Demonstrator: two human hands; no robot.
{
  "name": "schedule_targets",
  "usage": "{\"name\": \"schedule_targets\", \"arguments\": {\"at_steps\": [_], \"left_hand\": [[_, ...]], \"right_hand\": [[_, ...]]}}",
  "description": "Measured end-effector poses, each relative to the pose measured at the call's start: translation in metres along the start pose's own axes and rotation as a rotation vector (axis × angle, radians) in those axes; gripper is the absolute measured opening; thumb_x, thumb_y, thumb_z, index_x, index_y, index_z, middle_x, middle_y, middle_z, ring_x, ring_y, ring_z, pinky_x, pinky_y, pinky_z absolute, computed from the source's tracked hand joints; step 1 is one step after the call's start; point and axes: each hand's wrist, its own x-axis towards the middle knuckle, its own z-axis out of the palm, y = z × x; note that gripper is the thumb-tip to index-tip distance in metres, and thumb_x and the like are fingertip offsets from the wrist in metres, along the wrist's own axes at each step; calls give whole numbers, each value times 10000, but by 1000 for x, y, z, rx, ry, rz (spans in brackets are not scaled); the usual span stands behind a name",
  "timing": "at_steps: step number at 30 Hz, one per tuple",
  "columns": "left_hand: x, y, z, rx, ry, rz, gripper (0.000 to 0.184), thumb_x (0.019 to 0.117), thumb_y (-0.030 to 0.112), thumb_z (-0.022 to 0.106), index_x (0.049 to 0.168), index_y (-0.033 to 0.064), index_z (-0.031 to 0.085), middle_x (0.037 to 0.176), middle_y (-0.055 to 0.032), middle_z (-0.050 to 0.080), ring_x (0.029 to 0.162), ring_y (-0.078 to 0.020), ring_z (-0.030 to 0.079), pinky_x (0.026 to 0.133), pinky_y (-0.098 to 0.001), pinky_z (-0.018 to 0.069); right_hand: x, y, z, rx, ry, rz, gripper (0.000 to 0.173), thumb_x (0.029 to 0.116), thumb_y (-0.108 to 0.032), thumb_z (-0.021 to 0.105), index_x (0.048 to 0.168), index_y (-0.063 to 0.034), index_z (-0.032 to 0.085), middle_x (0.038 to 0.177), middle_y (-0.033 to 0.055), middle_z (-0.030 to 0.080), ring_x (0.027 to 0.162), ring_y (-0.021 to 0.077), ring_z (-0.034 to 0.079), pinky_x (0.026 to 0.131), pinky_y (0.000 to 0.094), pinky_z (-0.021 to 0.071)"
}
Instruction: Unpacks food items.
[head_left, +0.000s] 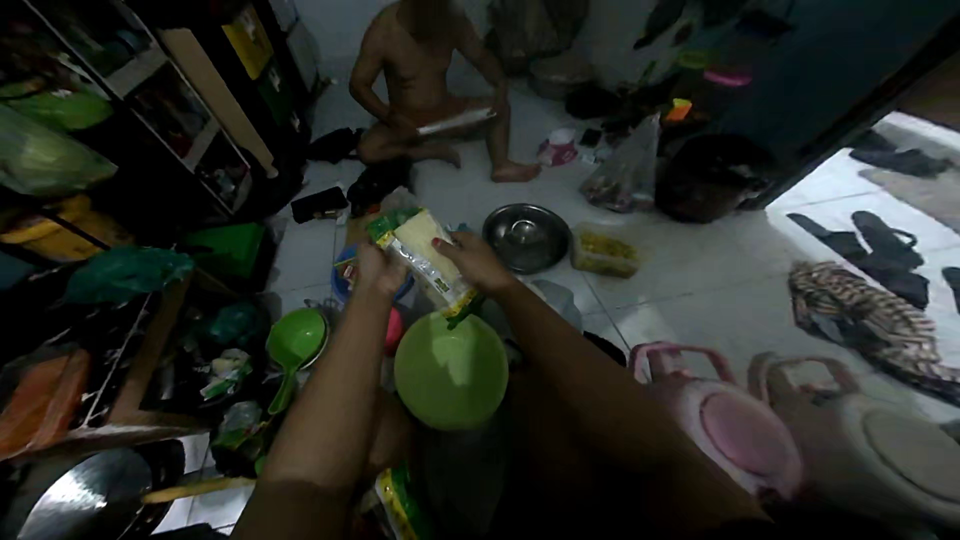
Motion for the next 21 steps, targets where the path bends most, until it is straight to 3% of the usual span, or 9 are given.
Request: {"name": "schedule_targets", "arguments": {"at_steps": [3,5,7,11,14,18,21], "left_hand": [[3,-5,4,167,-6,8,799,994,759,159,1466,179,441,1342,-86,599,1190,-230,598,944,-481,528],[2,-10,6,357,-107,-9,842,961,803,226,1477,185,472,1312,-102,640,1151,-255,636,908,-494,555],[-6,-17,12,452,-187,-71,750,988,742,314,1439,172,503,1239,-96,669,1094,-238,663,891,-473,574],[-9,-31,14,562,-85,-79,638,1010,571,531,1411,75,526,1213,-157,676,1060,-273,679,885,-480,577],[-12,-30,11,618,-67,-88,602,1001,544,561,1365,65,560,1180,-156,680,1030,-263,680,863,-470,579],[-20,-23,11,700,-131,-125,530,1014,489,554,1336,68,577,1124,-157,686,971,-255,684,829,-455,581],[-23,-21,7,751,-211,-147,506,1018,473,549,1328,74,582,1096,-141,695,933,-233,693,801,-432,591]], "right_hand": [[2,0,0,29,64,29,500,1075,-455,504,1280,-21,643,1174,225,671,1068,346,655,935,573,516],[3,1,3,101,142,56,507,1082,-453,486,1267,-1,624,1177,240,653,1072,356,639,931,573,509],[2,0,5,107,213,70,511,1094,-459,446,1251,-2,612,1134,243,648,1031,370,636,884,584,509],[-12,-12,-1,-222,205,93,568,1120,-466,322,1217,-20,661,1124,241,680,1057,404,656,897,630,501],[-22,-14,-5,-435,315,47,543,1112,-436,372,1123,-6,704,1048,242,709,1035,425,671,911,661,478],[-22,-10,-9,-371,472,-33,437,1091,-366,465,1370,-49,574,1050,233,703,953,427,692,792,629,546],[-21,-4,-12,-321,482,-64,417,1092,-357,481,1310,-22,602,1030,245,693,918,432,687,759,625,548]]}}
